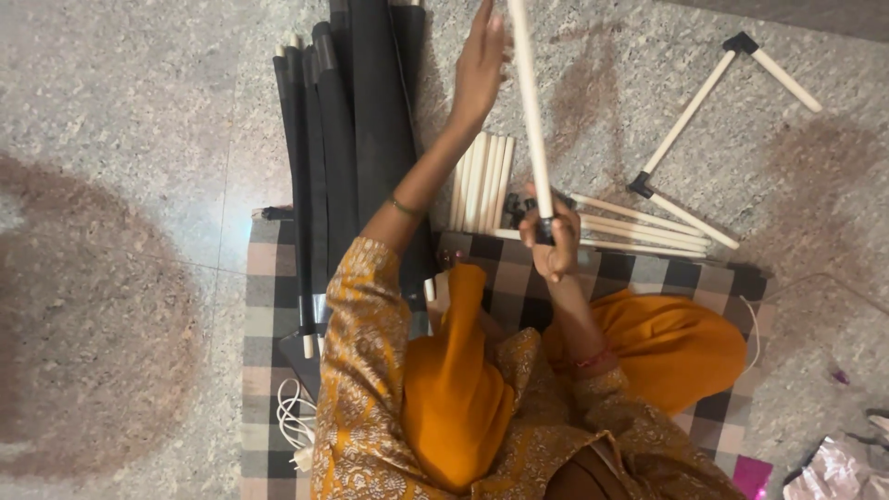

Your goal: The person assembles a portable folding chair by connecting white poles with black plastic joints and attaching a black fabric seat. They sit on a mat, connect the frame components, and then stretch the fabric over the frame to complete the assembly.

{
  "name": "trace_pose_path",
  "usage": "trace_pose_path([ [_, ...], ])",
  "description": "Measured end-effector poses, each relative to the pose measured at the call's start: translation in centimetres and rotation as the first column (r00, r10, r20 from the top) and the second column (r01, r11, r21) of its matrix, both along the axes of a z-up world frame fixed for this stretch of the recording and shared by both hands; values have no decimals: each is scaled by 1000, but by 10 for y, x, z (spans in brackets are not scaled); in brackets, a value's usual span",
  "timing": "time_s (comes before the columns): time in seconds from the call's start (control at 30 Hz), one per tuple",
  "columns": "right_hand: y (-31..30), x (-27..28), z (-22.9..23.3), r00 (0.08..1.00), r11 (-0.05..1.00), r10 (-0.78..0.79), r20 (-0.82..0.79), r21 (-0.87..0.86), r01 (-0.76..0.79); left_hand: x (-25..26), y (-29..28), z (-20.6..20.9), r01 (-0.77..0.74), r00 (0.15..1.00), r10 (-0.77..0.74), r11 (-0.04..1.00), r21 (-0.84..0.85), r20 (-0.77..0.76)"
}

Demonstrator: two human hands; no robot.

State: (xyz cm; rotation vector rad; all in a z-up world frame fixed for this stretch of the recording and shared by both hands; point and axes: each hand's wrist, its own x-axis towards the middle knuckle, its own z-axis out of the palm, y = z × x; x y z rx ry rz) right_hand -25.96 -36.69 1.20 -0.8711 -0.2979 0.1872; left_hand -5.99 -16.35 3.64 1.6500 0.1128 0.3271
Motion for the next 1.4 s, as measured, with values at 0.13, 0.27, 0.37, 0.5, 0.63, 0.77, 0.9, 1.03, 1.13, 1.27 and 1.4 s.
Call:
trace_pose_path([
  [0.13, -12, -9, 0, 981, 990, -136, 139, -22, 140, -79, 46, -43, -57, 964, 251, 507, 860, -84],
  [0.27, -15, -8, 3, 952, 978, -166, 258, -84, 193, -137, 64, -72, 212, 867, 456, 24, 977, -199],
  [0.37, -9, -5, 2, 868, 952, -228, 442, -87, 295, -153, 74, -77, 64, 837, 548, -80, 995, -10],
  [0.5, -9, -17, -5, 971, 985, -121, 207, -100, 144, -173, 114, -75, 183, 755, 577, 269, 946, -311],
  [0.63, -5, -23, -15, 988, 981, -150, 46, -115, 155, -190, 163, -72, 18, 838, 530, 210, 978, -129],
  [0.77, 0, -20, -18, 984, 981, -162, 78, -99, 170, -199, 123, -84, -43, 935, 352, 229, 972, -42],
  [0.9, 11, -18, -13, 966, 979, -153, 207, -102, 176, -197, 84, -89, 92, 884, 457, 29, 995, -95],
  [1.03, 3, -22, -6, 904, 957, -195, 381, -130, 261, -198, 111, -84, 248, 773, 549, 197, 948, -317],
  [1.13, -5, -28, -6, 972, 955, -187, 140, -204, 213, -209, 136, -84, 145, 821, 544, 96, 985, -174],
  [1.27, -2, -22, -9, 966, 962, -171, 192, -179, 206, -214, 122, -96, 51, 984, 171, -75, 996, -37],
  [1.4, 9, -17, -10, 857, 932, -237, 457, -141, 333, -208, 102, -118, 103, 929, 367, -106, 989, -57],
])
